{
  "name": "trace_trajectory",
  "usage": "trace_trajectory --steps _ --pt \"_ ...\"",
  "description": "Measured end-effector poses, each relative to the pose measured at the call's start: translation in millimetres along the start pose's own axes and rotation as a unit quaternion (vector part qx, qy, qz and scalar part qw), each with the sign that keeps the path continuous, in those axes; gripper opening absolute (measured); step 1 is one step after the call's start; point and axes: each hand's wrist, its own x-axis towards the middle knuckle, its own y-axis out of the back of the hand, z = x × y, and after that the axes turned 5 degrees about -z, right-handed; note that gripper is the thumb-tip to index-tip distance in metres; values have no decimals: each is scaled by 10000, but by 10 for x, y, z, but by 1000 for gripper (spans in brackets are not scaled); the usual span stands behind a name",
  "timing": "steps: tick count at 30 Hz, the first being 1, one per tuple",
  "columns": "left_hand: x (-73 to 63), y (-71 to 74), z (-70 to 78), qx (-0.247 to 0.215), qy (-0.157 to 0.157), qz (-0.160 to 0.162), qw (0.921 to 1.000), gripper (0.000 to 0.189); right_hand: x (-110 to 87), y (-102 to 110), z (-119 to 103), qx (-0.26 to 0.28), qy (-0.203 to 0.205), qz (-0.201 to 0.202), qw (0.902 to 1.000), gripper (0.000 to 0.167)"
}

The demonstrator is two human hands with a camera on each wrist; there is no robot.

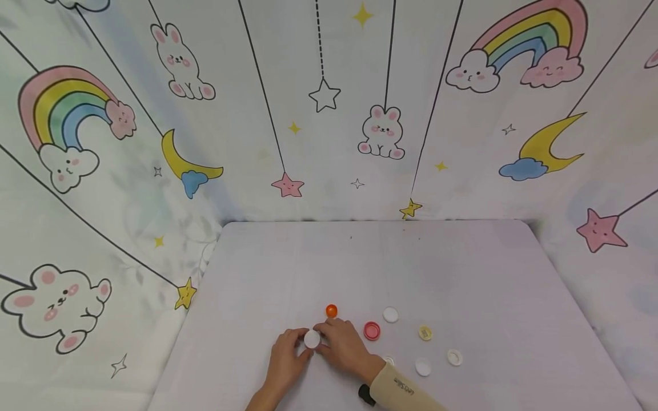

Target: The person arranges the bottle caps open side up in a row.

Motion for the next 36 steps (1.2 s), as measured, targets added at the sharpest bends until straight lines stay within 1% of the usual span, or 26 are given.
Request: trace_trajectory --steps 3,6,10,13,20,27,30,33,36 --pt "-15 34 17 -59 84 -30 9999 41 -11 26 -27 94 98 42 9999 38" --pt "-21 98 57 -104 93 -31 9999 41 -18 55 -58 129 149 81 9998 40" --pt "-21 184 126 -129 28 -14 9999 39 -29 90 -90 151 164 128 9997 46" --pt "-22 222 161 -126 5 -1 9999 38 -37 105 -104 216 148 150 9995 49" --pt "-47 234 165 -217 -65 42 9997 38 -50 128 -109 324 212 173 9991 48" --pt "-105 223 128 -259 -330 296 9987 37 -79 131 -104 433 266 134 9986 46" --pt "-117 230 125 -311 -329 326 9984 37 -85 126 -106 429 298 194 9984 44" --pt "-122 241 124 -343 -317 330 9984 36 -87 114 -107 390 375 343 9979 41" --pt "-117 254 127 -479 -184 329 9981 35 -93 108 -110 437 446 523 9967 37"
